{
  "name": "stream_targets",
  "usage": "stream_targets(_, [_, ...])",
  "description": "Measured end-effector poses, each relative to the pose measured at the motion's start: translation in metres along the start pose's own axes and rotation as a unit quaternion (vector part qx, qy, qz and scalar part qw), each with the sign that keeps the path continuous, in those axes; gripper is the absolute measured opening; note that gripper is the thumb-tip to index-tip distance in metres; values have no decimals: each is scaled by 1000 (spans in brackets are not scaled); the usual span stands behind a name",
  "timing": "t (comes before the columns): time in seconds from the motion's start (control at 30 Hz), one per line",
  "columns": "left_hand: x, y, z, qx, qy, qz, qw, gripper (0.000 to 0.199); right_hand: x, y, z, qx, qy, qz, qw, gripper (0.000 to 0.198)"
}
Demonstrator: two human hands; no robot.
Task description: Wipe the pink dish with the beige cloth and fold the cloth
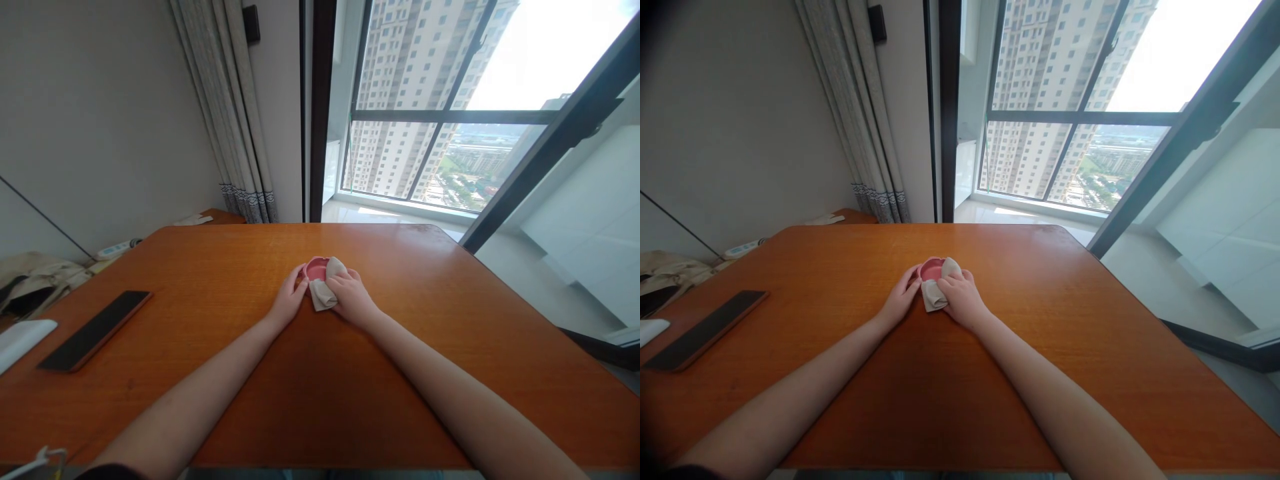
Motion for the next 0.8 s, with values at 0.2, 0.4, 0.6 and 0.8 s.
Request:
stream_targets(0.2, [-15, -12, 23, -42, -259, -107, 959, 44, 20, -4, -6, -126, -43, 3, 991, 22])
stream_targets(0.4, [-4, -10, 14, -100, -248, -116, 957, 29, 22, -1, -2, -73, -20, -52, 996, 19])
stream_targets(0.6, [-22, 2, -8, -57, -22, 12, 998, 42, 8, 0, -8, -42, -53, -118, 991, 24])
stream_targets(0.8, [-40, 2, -18, -36, 65, 76, 994, 43, 15, 1, 4, -60, -97, -63, 991, 23])
Point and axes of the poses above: each hand's wrist, its own y-axis towards the middle knuckle, its own z-axis out of the palm, x = y × z, the point moved 5 cm from there along y, towards the middle knuckle
